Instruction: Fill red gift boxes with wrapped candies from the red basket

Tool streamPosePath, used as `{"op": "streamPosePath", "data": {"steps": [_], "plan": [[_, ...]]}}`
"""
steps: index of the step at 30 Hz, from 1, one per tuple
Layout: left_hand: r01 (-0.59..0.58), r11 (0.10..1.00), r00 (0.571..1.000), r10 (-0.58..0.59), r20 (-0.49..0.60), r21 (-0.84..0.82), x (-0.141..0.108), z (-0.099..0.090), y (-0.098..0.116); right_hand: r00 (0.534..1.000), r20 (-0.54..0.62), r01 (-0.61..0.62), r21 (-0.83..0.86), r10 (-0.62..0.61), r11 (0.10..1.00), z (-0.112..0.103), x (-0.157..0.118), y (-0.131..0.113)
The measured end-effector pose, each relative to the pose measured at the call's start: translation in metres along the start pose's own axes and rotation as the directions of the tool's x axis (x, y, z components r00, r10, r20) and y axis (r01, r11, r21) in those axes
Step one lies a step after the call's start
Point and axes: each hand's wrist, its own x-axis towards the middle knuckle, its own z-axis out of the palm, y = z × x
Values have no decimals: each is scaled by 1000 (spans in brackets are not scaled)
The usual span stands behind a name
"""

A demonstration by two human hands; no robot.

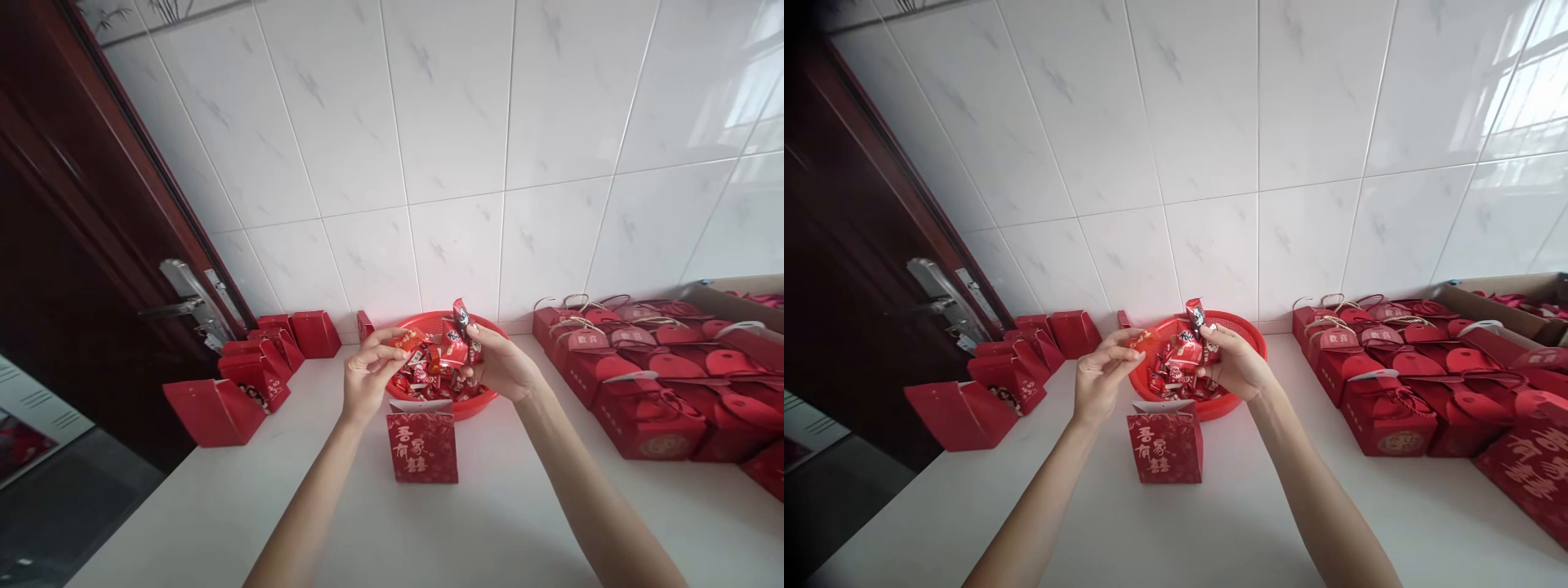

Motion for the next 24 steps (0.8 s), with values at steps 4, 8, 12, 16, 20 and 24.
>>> {"op": "streamPosePath", "data": {"steps": [4,8,12,16,20,24], "plan": [[-142,977,986,124,115,162,-5,-3,10,998,65,-22,-49,25,999,6,-9,0],[-233,924,958,165,233,303,-7,-5,20,999,45,-18,-91,23,996,10,-14,-1],[-297,866,936,181,302,402,-10,-7,26,998,22,-48,-109,50,993,11,-16,-1],[-312,854,929,183,322,416,-12,-7,29,998,5,-68,-103,69,992,11,-16,1],[-181,940,957,102,270,289,-14,-5,27,998,-36,-58,-66,55,996,13,-15,2],[37,987,983,-64,173,158,-17,-1,21,995,-74,-66,-22,64,998,16,-14,4]]}}
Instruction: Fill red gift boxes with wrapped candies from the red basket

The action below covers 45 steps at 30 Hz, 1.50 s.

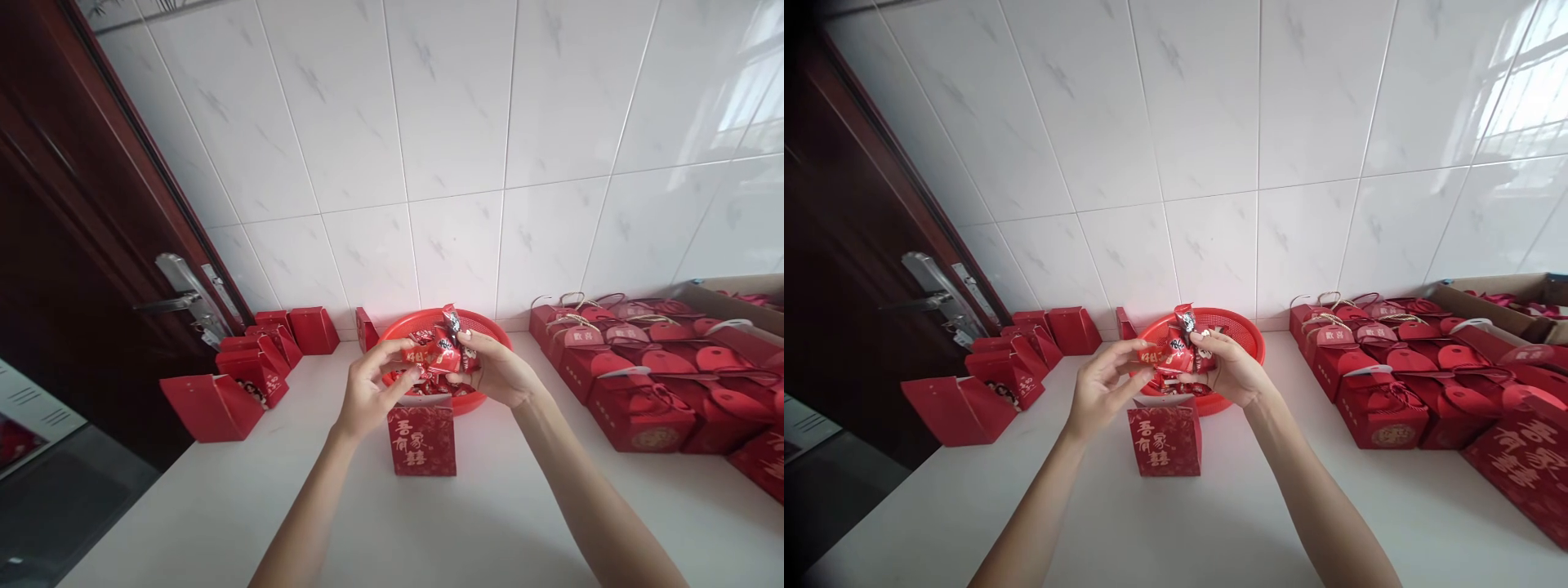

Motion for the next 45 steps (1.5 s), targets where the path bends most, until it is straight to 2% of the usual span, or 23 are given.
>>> {"op": "streamPosePath", "data": {"steps": [3,6,9,12,19,22,24,26,27,29,31,33,37,40,43,45], "plan": [[119,993,991,-119,-57,-15,-1,3,-4,1000,-27,-12,21,13,1000,1,2,2],[180,982,982,-182,-42,-49,-1,3,-6,999,-27,-22,26,23,999,0,3,5],[214,973,976,-216,-18,-86,-1,2,-5,999,-29,-28,12,28,1000,-1,5,7],[227,964,971,-235,-43,-138,-2,3,-6,999,-35,-28,4,28,1000,-1,5,9],[281,895,947,-316,-48,-347,-3,14,-17,997,-63,-46,27,48,999,4,6,10],[288,916,952,-306,-23,-281,0,6,-14,998,-55,-17,1,17,1000,3,5,8],[255,956,967,-256,11,-146,3,-7,-9,999,-44,7,-43,-9,999,0,4,5],[205,978,973,-206,101,25,4,-23,-5,999,-31,22,-96,-25,995,-4,3,2],[186,977,963,-203,178,107,4,-30,-4,999,-19,24,-122,-26,992,-6,2,0],[162,959,911,-236,339,232,2,-40,-4,1000,14,20,-178,-17,984,-10,0,-3],[161,946,857,-276,435,283,-1,-42,-7,999,53,10,-229,2,973,-12,-1,-5],[197,943,840,-303,450,267,-3,-36,-11,996,90,-2,-277,28,961,-12,-2,-5],[347,912,831,-407,380,220,-4,-21,-22,991,116,-15,-356,61,934,-13,-1,-3],[430,878,804,-479,352,213,-3,-18,-24,991,114,-20,-405,72,914,-14,0,-2],[448,873,763,-486,426,193,-2,-22,-20,989,119,-19,-469,84,883,-15,1,-1],[427,883,750,-467,468,197,-2,-26,-17,988,122,-17,-517,93,856,-14,2,1]]}}
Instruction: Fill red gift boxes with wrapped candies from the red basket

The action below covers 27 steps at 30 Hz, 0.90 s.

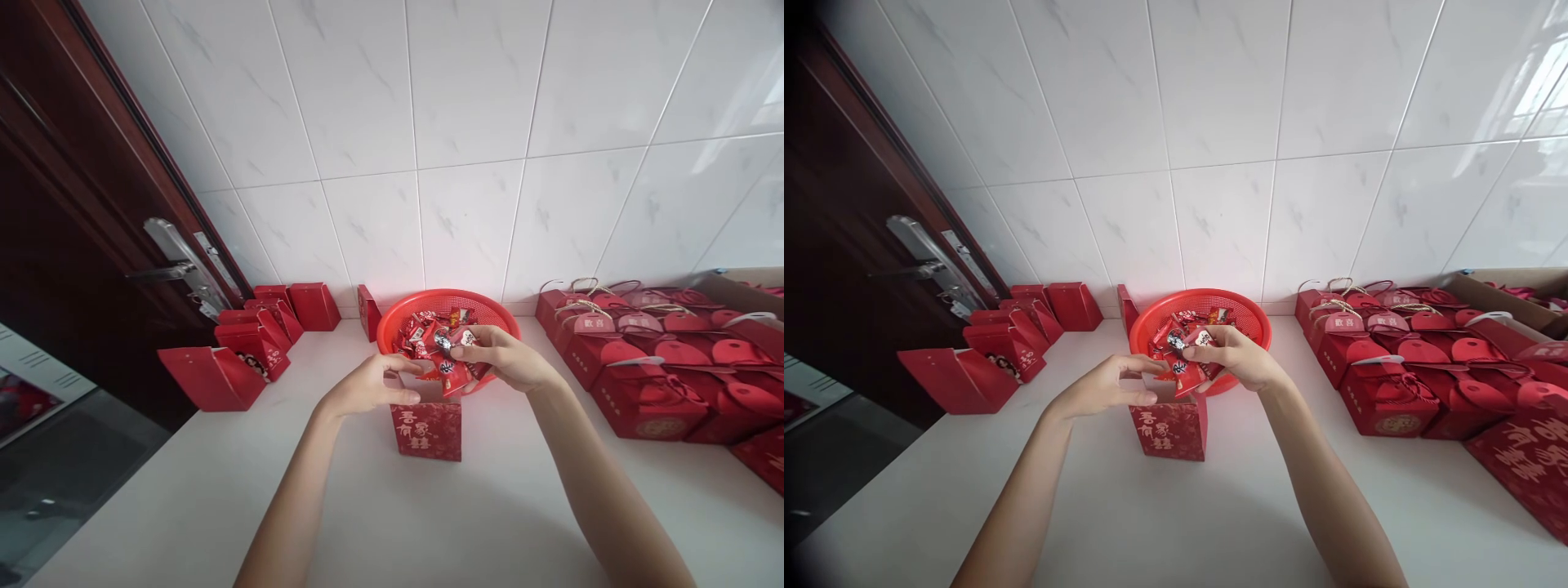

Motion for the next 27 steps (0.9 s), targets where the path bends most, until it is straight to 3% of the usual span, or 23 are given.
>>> {"op": "streamPosePath", "data": {"steps": [8,13,18,23,27], "plan": [[109,994,991,-111,71,25,-2,-3,-1,991,-1,129,-150,-130,980,19,2,4],[111,994,990,-111,90,-3,-3,-3,-1,966,0,242,-338,-257,909,26,0,7],[84,995,991,-78,107,-61,-3,-2,0,968,26,227,-518,-250,824,30,0,9],[55,996,990,-46,131,-68,-3,0,-1,959,-53,182,-639,-279,747,28,2,13],[74,997,994,-73,75,-11,-2,-2,-4,941,-81,193,-671,-329,716,24,2,16]]}}
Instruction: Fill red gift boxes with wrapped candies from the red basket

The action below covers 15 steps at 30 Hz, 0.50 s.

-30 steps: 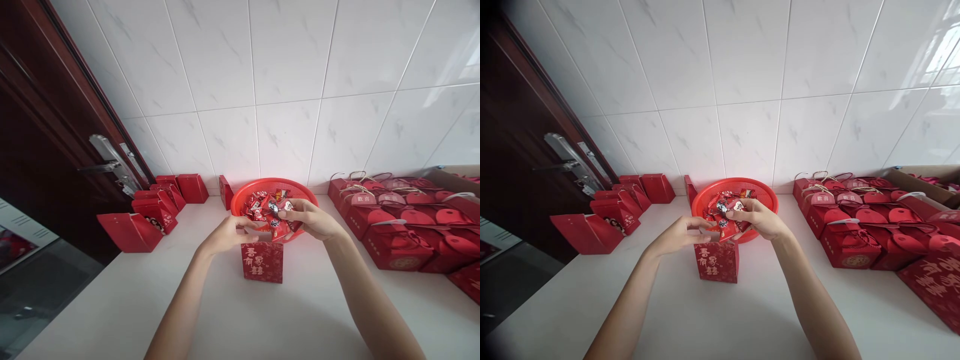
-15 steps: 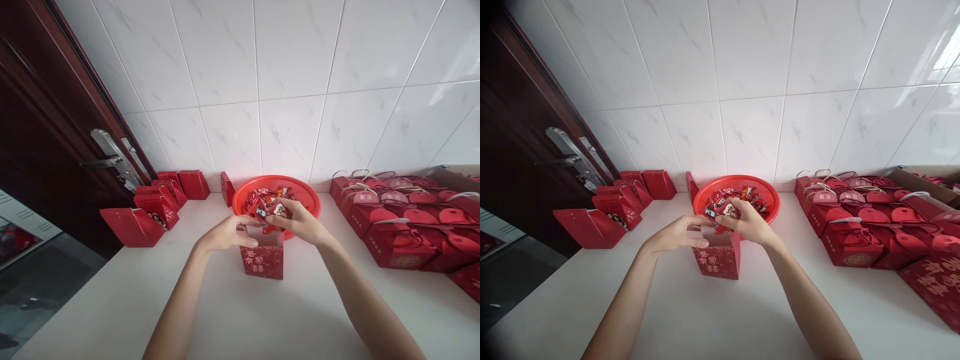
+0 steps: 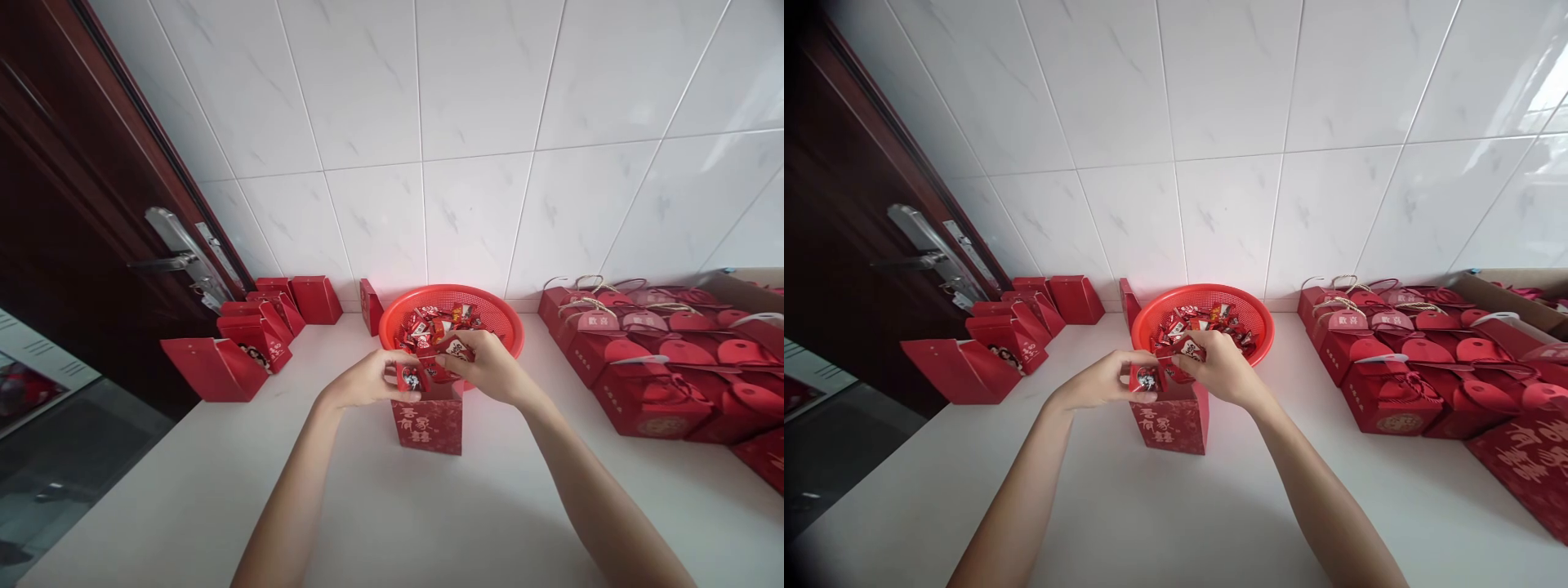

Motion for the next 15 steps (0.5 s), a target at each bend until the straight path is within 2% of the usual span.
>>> {"op": "streamPosePath", "data": {"steps": [6,15], "plan": [[39,999,999,-39,1,-4,1,-3,-3,995,-103,14,40,-10,999,-5,-2,-4],[52,999,998,-52,27,5,0,-3,1,997,-53,48,12,-47,999,3,0,-5]]}}
